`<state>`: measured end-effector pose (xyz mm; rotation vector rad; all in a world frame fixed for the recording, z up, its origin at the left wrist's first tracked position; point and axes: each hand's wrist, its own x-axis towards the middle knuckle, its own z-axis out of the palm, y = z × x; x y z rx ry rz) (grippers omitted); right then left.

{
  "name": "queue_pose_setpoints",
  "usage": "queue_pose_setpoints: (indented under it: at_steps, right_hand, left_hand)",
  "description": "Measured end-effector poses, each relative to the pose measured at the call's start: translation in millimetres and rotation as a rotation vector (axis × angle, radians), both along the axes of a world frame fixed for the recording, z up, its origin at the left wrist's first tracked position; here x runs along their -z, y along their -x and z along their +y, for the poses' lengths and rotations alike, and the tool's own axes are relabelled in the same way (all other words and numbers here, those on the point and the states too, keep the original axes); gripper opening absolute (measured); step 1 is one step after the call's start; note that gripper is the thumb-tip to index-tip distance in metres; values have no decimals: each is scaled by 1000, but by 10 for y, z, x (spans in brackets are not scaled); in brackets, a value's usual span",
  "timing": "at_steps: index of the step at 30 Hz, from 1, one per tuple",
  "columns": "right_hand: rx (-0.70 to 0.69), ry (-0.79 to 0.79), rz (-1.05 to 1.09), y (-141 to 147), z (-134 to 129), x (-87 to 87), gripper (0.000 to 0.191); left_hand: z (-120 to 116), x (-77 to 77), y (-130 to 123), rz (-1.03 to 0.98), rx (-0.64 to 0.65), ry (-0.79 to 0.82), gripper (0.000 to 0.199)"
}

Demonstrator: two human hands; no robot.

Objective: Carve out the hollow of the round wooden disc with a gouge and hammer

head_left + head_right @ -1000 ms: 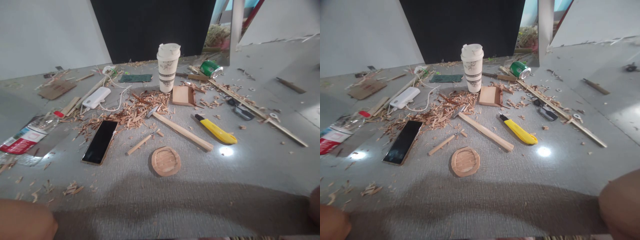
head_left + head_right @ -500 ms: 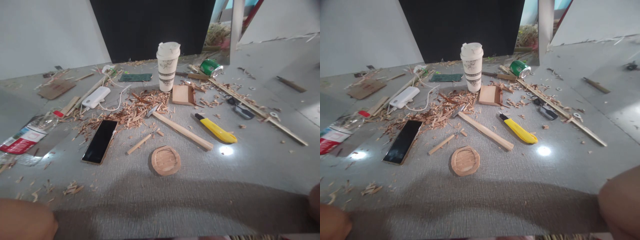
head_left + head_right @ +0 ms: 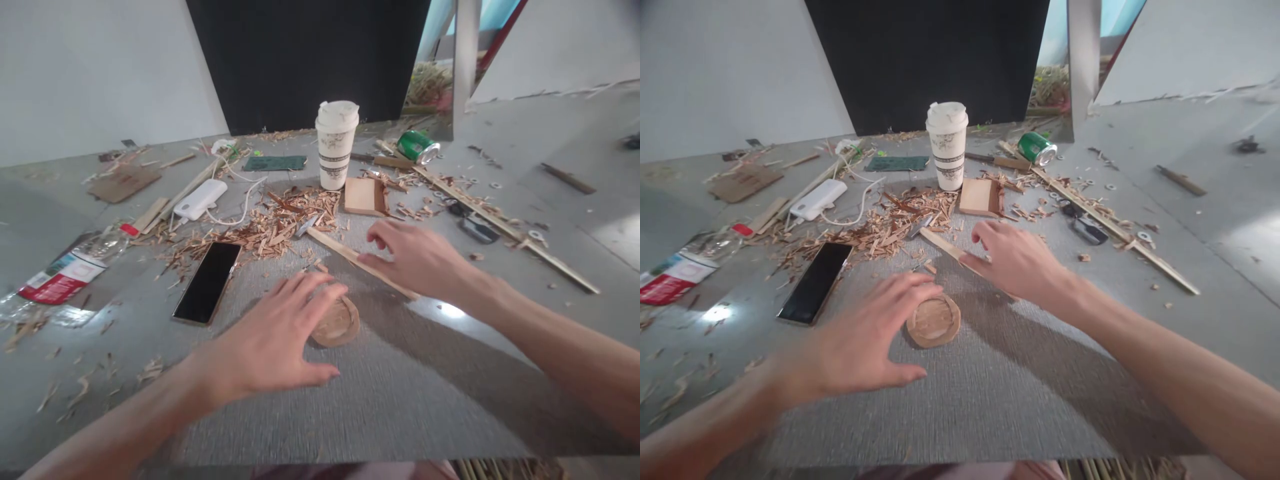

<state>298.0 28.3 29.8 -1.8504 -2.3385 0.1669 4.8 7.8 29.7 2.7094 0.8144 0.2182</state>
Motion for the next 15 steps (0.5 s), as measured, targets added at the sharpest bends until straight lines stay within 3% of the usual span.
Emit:
queue_pose_setpoints:
  at_steps: [2,4,7,11,15]
  right_hand:
    - [18,39,-56,60,-12,160,43]
    - [18,74,-77,94,2,294,35]
    - [19,127,-53,96,62,360,25]
    - [60,232,69,19,62,228,22]
    - [132,294,213,-219,-186,-6,24]
  left_hand:
    - [-89,235,-67,48,-24,-24,110]
    - [-118,405,-101,46,-26,-5,96]
    - [-72,501,-126,-5,-98,21,90]
    - [33,508,-217,-38,-186,4,92]
    - [141,523,-323,-98,-259,6,99]
